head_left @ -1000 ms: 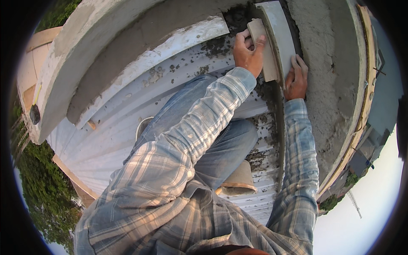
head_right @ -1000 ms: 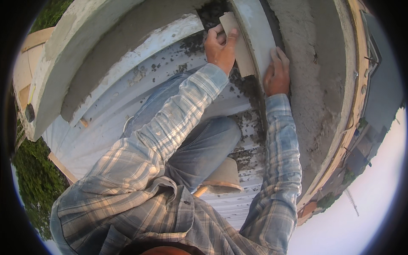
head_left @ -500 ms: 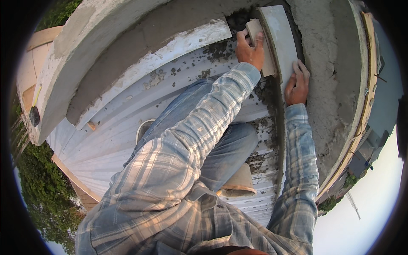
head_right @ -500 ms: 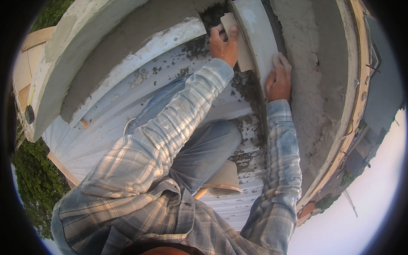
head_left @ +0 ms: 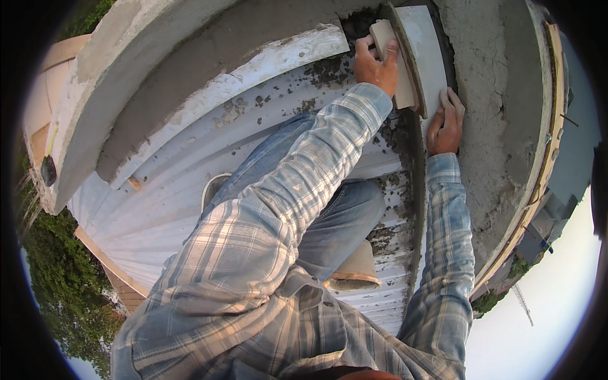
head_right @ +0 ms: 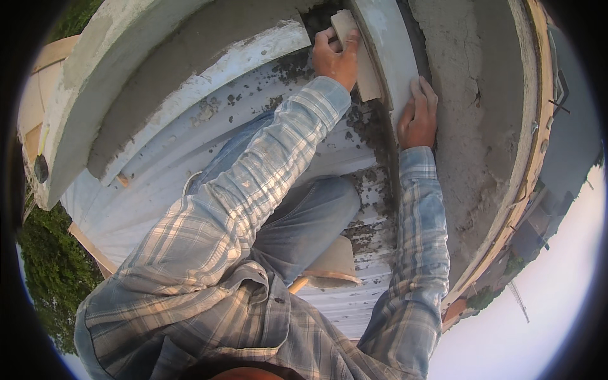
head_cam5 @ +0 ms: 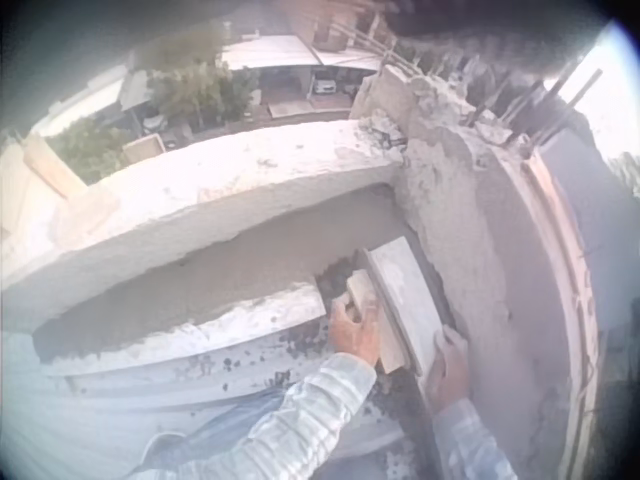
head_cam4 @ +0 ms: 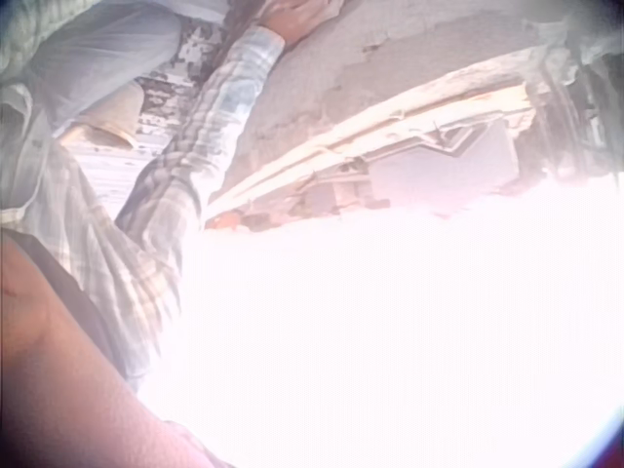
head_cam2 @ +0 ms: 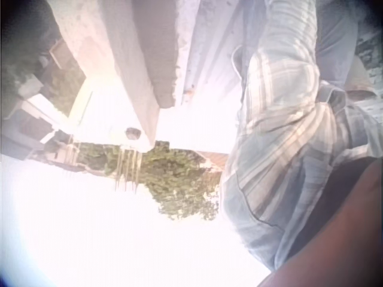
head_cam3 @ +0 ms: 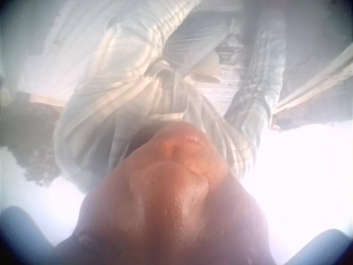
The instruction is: The person sits on a roof and uses a wooden float to smooth wet concrete along a curved edge. They repeatedly rub the float against the surface, occasionally repositioning their body and handling a bucket nearby.
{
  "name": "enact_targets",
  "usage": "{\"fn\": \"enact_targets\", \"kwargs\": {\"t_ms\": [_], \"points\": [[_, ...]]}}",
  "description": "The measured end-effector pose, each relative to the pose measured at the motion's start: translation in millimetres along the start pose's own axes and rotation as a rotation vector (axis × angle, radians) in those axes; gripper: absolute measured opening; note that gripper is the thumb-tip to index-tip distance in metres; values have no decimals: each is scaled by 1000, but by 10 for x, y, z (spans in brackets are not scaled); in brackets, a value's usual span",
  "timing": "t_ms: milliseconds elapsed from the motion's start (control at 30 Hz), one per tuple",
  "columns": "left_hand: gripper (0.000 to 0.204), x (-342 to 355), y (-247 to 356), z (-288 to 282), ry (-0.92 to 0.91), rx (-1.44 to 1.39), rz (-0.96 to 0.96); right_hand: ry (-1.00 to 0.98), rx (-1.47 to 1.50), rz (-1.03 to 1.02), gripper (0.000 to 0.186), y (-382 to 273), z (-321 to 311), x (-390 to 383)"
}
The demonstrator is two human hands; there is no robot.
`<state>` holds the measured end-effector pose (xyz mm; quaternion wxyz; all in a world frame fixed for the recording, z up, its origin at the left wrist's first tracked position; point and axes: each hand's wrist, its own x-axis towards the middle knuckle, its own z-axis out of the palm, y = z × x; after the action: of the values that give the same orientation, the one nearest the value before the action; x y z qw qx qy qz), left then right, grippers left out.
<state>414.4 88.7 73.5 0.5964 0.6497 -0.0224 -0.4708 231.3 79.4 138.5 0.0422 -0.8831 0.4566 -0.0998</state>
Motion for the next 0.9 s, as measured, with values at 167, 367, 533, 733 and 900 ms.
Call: {"fn": "enact_targets", "kwargs": {"t_ms": [167,367,533,733,900], "points": [[42,-31,-137,24,-13,-55,-154,10,0,13,38,-16,-3,20],[43,-622,-256,-18,-114,-153,-222,-2,-6,0,40,107,22,-45],[42,-196,54,-41,-38,-132,-52,-28,-14,40,40,-15,-28,-56],[45,151,-115,11,18,-41,-52,-8,-19,-29,37,13,-17,-13],[49,142,22,-60,-42,-24,-209,0,-27,-3,36,-30,-7,14]]}}
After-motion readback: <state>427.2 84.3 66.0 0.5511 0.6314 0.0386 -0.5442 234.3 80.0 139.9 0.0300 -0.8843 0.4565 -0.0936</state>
